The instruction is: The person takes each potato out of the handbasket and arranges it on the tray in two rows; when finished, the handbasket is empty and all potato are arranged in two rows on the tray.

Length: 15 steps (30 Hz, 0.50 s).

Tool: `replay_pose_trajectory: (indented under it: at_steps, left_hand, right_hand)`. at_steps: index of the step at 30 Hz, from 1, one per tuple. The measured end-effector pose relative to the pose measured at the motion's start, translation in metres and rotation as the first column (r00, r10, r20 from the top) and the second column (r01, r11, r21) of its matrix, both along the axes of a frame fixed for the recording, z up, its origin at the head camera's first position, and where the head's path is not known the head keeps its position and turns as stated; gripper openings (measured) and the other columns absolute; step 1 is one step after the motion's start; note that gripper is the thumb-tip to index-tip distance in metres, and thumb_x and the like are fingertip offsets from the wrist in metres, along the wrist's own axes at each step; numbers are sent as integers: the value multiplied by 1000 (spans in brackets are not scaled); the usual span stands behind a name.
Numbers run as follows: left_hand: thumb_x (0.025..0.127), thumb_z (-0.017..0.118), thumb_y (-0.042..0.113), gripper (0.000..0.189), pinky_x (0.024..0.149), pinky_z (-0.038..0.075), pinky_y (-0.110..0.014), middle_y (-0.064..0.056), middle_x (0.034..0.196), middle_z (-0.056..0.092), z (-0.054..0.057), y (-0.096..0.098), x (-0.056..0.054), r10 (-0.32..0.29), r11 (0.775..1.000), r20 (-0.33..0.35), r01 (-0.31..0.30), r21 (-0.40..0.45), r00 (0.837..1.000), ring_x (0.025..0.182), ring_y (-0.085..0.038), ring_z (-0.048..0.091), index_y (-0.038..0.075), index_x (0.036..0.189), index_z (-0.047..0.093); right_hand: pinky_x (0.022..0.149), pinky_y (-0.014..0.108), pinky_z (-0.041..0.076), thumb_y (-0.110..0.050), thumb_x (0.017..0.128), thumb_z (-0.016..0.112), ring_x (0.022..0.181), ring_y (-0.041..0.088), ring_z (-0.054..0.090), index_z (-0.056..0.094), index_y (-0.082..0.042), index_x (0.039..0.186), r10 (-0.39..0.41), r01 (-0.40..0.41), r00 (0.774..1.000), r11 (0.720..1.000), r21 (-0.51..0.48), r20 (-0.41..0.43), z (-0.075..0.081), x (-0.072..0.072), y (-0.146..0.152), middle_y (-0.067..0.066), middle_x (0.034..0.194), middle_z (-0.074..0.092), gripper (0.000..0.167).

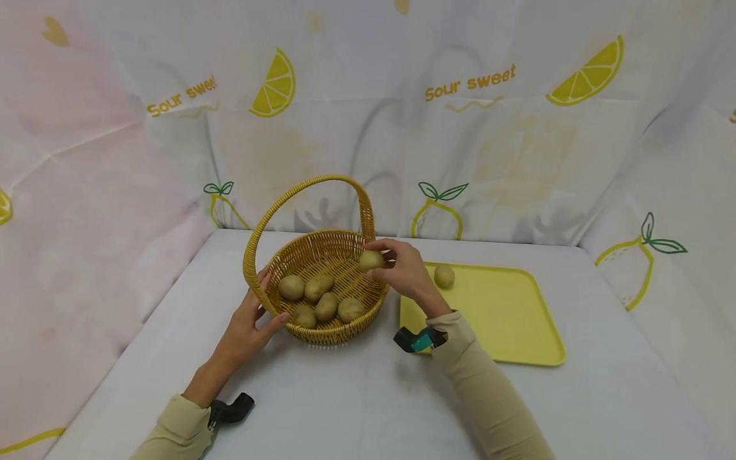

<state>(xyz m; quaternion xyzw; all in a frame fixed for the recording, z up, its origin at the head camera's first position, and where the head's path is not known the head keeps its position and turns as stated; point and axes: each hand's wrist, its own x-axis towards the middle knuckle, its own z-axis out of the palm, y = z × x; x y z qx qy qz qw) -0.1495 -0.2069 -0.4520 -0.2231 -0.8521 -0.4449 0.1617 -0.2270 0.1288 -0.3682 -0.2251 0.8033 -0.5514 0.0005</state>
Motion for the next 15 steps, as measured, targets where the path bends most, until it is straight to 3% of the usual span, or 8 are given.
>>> replay_pose_trajectory:
  at_steps: [9, 15]
  left_hand:
    - [97, 77, 23, 90, 112, 39, -57, -19, 166, 26, 0, 0, 0, 9, 1000, 6, -9, -9, 1000, 151, -35, 28, 1, 165, 22]
    - [97, 77, 23, 91, 112, 39, -58, -19, 166, 26, 0, 0, 0, 11, 1000, 6, -11, -13, 1000, 151, -35, 28, 1, 165, 22]
  right_hand:
    - [84, 42, 58, 1, 84, 83, 106, 34, 69, 71, 1, 129, -61, 61, 997, 998, -1, 39, -1, 10, 21, 17, 124, 69, 46]
    - [80, 33, 58, 2, 84, 82, 105, 33, 69, 71, 1, 128, -96, 97, 994, 995, -5, 47, -4, 12, 34, 17, 124, 69, 45]
